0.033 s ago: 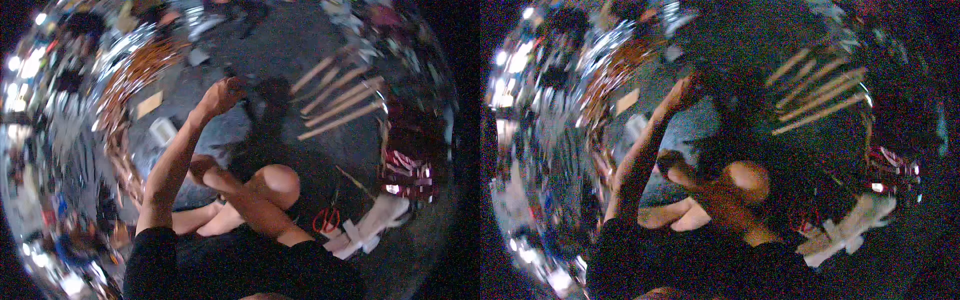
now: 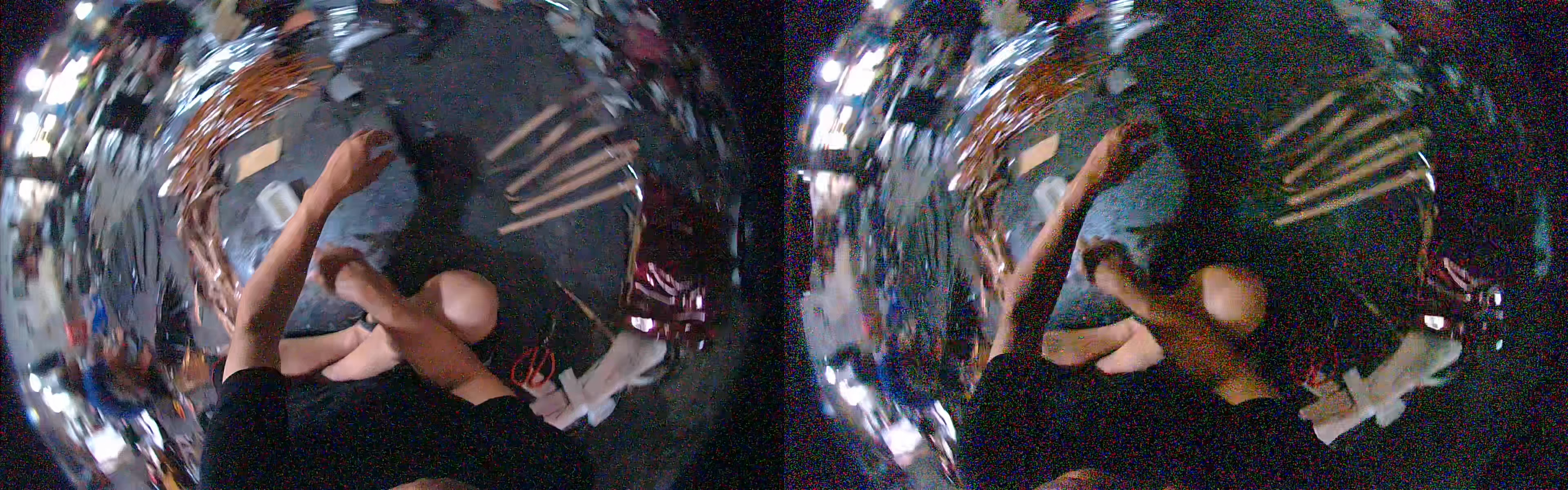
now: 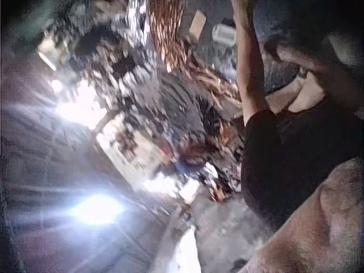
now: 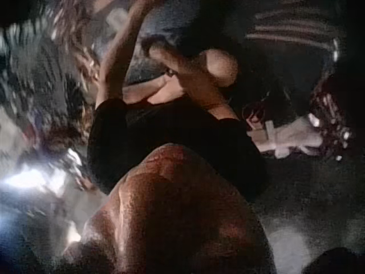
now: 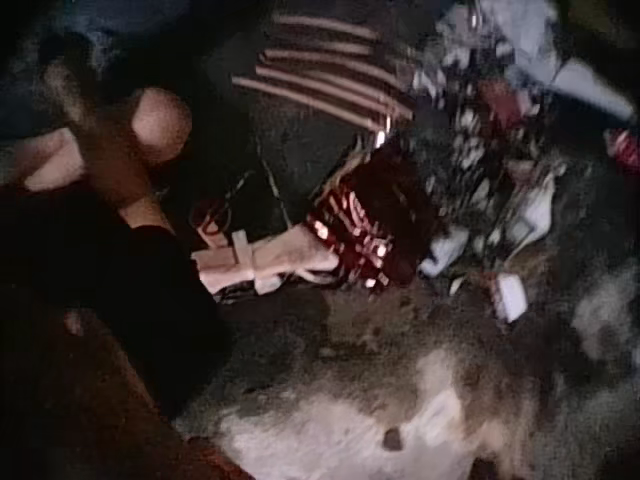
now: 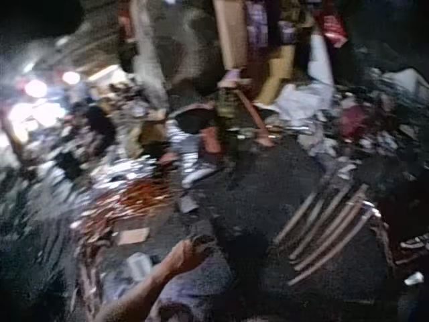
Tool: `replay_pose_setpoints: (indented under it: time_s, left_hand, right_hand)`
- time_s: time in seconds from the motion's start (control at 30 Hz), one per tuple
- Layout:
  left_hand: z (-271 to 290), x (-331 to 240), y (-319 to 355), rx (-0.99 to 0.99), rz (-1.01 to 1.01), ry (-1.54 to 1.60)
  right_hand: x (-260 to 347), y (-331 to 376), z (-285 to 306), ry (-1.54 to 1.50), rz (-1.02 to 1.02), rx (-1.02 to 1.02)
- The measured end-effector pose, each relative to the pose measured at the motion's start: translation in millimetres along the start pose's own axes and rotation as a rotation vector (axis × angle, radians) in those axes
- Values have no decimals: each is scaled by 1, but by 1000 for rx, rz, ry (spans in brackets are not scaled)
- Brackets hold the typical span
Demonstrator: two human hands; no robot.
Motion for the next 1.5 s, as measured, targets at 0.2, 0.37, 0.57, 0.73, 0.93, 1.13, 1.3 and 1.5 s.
replay_pose_setpoints:
  time_s: [0.2,0.37,0.57,0.73,0.93,1.13,1.3,1.5]
  left_hand:
    - [154,79,203,-810,499,-522]
    - [113,137,243,-811,742,-256]
    - [117,173,198,-708,649,-48]
    - [153,174,177,-551,579,-40]
    - [287,251,334,-741,839,-803]
    - [298,324,492,-471,1312,-593]
    - [311,300,484,-769,1171,-757]
    - [338,286,482,-998,1139,-478]
  right_hand:
    - [42,-28,4,40,-81,196]
    - [48,-28,9,75,-16,163]
    - [36,-28,17,225,-64,172]
    - [28,-27,21,210,-218,288]
    - [37,-27,17,287,-242,340]
    - [33,-22,1,311,-213,361]
    - [30,-18,5,367,-160,333]
    - [29,-16,12,375,-132,285]
Point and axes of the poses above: each hand's wrist, its own y-axis away from the middle knuckle, its own z-axis out of the back of the hand, x = y × z, the point moved 9 cm from there along -y, towards the middle knuckle, and after that the axes turned 12 degrees about -x, right-handed, at the moved point
